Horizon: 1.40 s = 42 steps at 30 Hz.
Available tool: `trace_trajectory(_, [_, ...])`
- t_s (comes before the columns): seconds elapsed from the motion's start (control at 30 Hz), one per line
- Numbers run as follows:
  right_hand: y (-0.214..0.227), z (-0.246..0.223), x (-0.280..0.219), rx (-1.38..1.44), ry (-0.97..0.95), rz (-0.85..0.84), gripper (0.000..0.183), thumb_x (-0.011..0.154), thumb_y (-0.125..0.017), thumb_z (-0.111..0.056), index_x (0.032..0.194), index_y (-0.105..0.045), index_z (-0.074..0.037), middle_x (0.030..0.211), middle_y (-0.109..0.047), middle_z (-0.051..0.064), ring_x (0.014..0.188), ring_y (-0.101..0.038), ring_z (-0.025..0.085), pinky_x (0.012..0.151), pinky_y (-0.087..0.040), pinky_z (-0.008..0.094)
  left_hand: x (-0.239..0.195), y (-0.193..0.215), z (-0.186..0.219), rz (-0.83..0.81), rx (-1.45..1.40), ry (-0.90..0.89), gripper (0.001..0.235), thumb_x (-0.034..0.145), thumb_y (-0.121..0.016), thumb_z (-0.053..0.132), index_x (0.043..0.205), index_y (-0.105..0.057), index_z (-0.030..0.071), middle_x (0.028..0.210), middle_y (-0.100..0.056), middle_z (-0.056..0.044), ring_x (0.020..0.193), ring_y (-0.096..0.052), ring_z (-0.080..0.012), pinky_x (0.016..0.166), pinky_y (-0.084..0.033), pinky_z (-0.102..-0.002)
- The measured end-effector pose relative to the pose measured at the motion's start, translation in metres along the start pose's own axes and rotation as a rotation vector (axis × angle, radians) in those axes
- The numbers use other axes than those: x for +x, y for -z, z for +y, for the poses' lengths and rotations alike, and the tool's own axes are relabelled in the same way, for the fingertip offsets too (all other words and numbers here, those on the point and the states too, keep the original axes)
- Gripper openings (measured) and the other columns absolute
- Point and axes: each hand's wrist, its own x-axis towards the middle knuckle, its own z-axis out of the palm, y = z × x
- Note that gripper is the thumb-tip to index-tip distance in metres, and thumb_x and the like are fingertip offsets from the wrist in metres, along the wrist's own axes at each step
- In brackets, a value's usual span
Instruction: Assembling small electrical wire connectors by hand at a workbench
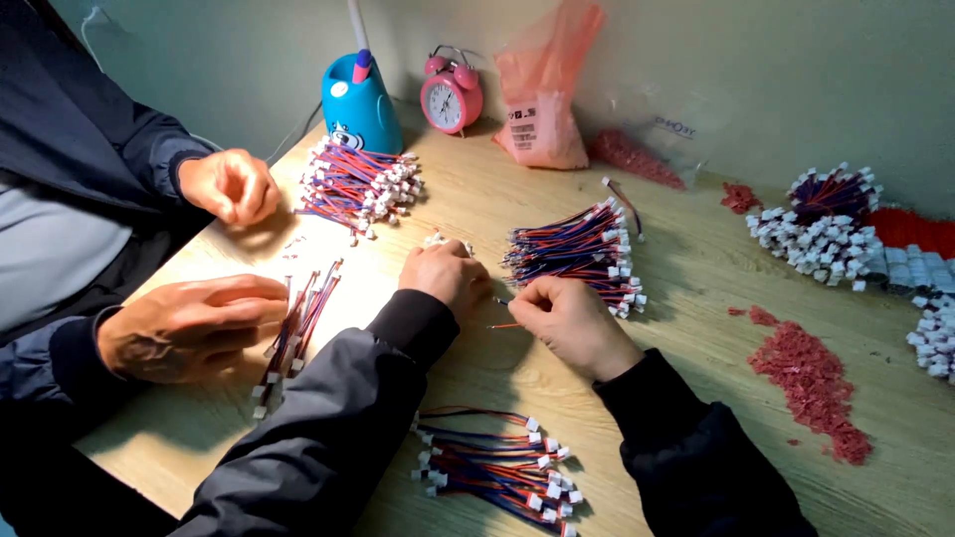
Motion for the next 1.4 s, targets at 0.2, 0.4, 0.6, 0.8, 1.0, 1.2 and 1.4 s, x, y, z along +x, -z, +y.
trace_trajectory(0.2, [0.004, -0.010, -0.014, 0.071, 0.034, 0.012, 0.015, 0.076, -0.074, -0.028, 0.082, -0.077, -0.015, 0.065, -0.069, 0.003, 0.067, -0.063, 0.012, 0.062, -0.049, 0.027, -0.031, 0.013, -0.001, 0.233, -0.584, 0.129, 0.011, 0.078, -0.074, 0.037, 0.088, -0.072, 0.034, 0.078, -0.069, 0.009, 0.072, -0.070, -0.0129, 0.063, -0.053, -0.026])
trace_trajectory(0.4, [0.005, -0.034, -0.034, 0.049, 0.032, 0.008, 0.016, 0.077, -0.074, -0.026, 0.085, -0.077, -0.013, 0.066, -0.069, 0.003, 0.068, -0.062, 0.012, 0.062, -0.050, 0.026, -0.074, 0.028, -0.010, -0.008, -1.631, 0.444, 0.039, 0.079, -0.077, 0.003, 0.116, -0.068, 0.003, 0.089, -0.074, -0.019, 0.074, -0.073, -0.0225, 0.071, -0.062, -0.030])
trace_trajectory(0.6, [-0.010, -0.064, -0.054, -0.005, 0.109, 0.067, 0.011, 0.077, -0.075, -0.021, 0.079, -0.076, -0.011, 0.060, -0.064, 0.003, 0.063, -0.059, 0.012, 0.060, -0.049, 0.025, -0.083, 0.025, 0.000, -0.099, -1.885, 0.513, 0.029, 0.087, -0.067, 0.004, 0.115, -0.067, -0.003, 0.090, -0.072, -0.020, 0.077, -0.072, -0.0229, 0.071, -0.062, -0.032])
trace_trajectory(0.8, [-0.018, -0.069, -0.051, -0.159, 0.249, 0.172, 0.009, 0.078, -0.074, -0.021, 0.079, -0.074, -0.012, 0.064, -0.063, 0.008, 0.066, -0.063, 0.018, 0.063, -0.051, 0.029, -0.093, 0.026, 0.004, -0.153, -1.954, 0.513, 0.026, 0.084, -0.068, 0.002, 0.110, -0.070, 0.001, 0.081, -0.070, -0.018, 0.064, -0.070, -0.0210, 0.064, -0.064, -0.033])
trace_trajectory(1.0, [-0.024, -0.076, -0.059, -0.148, 0.237, 0.173, 0.008, 0.078, -0.075, -0.021, 0.076, -0.074, -0.014, 0.062, -0.062, 0.005, 0.064, -0.061, 0.016, 0.061, -0.050, 0.027, -0.086, 0.014, 0.004, -0.142, -1.942, 0.538, 0.033, 0.074, -0.085, 0.008, 0.102, -0.071, -0.004, 0.077, -0.068, -0.021, 0.056, -0.067, -0.0203, 0.059, -0.063, -0.036])
trace_trajectory(1.2, [-0.027, -0.079, -0.062, -0.106, 0.285, 0.125, 0.009, 0.080, -0.072, -0.017, 0.080, -0.074, -0.008, 0.064, -0.063, 0.010, 0.066, -0.060, 0.017, 0.062, -0.049, 0.029, -0.087, 0.003, 0.000, -0.107, -1.856, 0.460, 0.022, 0.082, -0.078, 0.012, 0.097, -0.070, -0.002, 0.075, -0.064, -0.015, 0.055, -0.064, -0.0176, 0.052, -0.062, -0.031])
trace_trajectory(1.4, [-0.034, -0.060, -0.040, -0.010, 0.198, 0.069, 0.014, 0.086, -0.067, -0.020, 0.084, -0.076, -0.010, 0.058, -0.063, 0.005, 0.059, -0.061, 0.013, 0.059, -0.049, 0.026, -0.083, 0.004, -0.007, 0.017, -1.676, 0.366, 0.015, 0.084, -0.075, 0.013, 0.092, -0.071, 0.000, 0.064, -0.061, -0.013, 0.046, -0.063, -0.0192, 0.043, -0.058, -0.029])
